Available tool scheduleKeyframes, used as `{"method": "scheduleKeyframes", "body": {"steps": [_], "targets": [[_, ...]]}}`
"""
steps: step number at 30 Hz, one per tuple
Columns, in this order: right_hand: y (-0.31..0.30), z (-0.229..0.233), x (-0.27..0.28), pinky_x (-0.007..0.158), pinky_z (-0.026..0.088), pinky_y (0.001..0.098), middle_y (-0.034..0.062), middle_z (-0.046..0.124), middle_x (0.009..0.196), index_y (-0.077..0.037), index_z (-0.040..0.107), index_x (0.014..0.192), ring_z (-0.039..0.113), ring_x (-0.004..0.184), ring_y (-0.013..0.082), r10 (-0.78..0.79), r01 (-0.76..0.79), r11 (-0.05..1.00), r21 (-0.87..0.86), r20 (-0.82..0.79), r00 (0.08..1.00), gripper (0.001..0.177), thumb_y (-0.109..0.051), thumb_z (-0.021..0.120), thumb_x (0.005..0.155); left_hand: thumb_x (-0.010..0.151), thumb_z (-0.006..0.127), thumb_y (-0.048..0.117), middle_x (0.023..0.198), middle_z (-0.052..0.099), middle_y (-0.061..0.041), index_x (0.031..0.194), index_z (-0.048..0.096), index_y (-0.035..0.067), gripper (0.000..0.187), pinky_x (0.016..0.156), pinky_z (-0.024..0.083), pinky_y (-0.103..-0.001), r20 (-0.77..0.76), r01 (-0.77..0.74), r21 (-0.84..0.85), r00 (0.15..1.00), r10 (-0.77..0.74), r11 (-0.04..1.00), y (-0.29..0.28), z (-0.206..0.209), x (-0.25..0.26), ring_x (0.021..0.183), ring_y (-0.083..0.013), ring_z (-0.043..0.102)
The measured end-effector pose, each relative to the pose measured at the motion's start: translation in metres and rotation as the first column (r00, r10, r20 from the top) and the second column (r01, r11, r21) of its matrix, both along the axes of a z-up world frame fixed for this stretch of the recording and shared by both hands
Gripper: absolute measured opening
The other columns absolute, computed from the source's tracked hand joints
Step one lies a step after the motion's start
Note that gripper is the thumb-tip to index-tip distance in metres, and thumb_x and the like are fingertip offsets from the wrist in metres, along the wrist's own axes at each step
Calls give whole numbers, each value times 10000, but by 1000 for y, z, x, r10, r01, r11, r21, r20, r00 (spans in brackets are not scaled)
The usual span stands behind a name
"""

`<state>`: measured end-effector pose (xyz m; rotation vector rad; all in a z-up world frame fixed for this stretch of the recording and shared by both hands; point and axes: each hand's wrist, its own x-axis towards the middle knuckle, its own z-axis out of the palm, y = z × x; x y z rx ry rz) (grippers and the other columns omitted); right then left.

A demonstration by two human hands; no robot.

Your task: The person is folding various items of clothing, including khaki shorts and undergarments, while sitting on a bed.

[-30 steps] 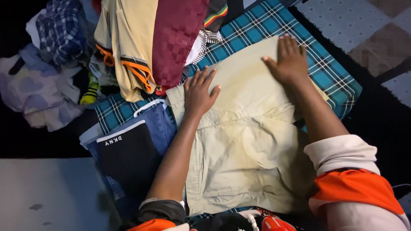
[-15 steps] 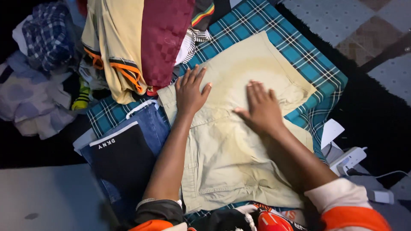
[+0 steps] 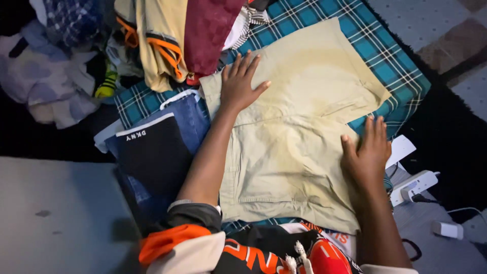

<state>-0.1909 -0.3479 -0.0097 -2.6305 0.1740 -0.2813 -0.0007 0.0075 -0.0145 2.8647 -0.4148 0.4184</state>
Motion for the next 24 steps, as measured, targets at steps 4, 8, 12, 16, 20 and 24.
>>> {"method": "scheduleKeyframes", "body": {"steps": [4,8,12,16,20,24], "targets": [[-7,19,-23,1173,369,508,336,493,1536,49,449,1553,459,1414,479,-44,47,992,120,-29,999,781,-345,749,949,901,621,737,1703,207,-66,1612,304,272,906,1213,187,-605,-98,56,-33,994,-59,998,3,3,-1,1577,-304,171],[-32,20,-40,1052,460,490,336,588,1387,73,460,1530,579,1268,470,-110,123,975,183,-78,991,812,-320,792,901,937,596,709,1715,119,-120,1626,277,264,880,1225,133,-592,-190,126,-76,972,-138,989,17,-6,-5,1576,-347,85],[-58,4,-59,808,527,386,187,720,1051,18,608,1416,677,927,278,-164,212,934,287,-183,969,668,-299,838,874,985,674,495,1717,185,-133,1585,382,180,737,1237,194,-539,-240,189,-247,938,-249,950,20,14,-66,1579,-388,145],[-80,-34,-78,658,474,243,46,704,869,11,714,1201,602,731,80,-144,278,787,551,-274,951,398,-231,829,907,818,792,364,1509,537,-87,1316,676,171,547,1188,346,-508,-223,286,-230,915,-337,930,18,49,-180,1441,-323,442],[-85,-52,-79,609,481,251,33,676,842,2,716,1104,594,693,90,-146,331,770,546,-354,924,336,-222,835,883,777,841,422,1319,626,-53,1148,723,193,452,1090,372,-520,-289,346,-236,867,-405,908,26,64,-276,1295,-293,523],[-81,-30,-77,591,452,245,36,682,819,-17,704,1030,587,667,97,-18,284,713,641,-389,921,290,-220,828,863,729,844,389,1209,631,-38,1129,739,185,461,997,387,-505,-307,291,-169,892,-331,942,43,71,-323,1178,-269,556]]}}
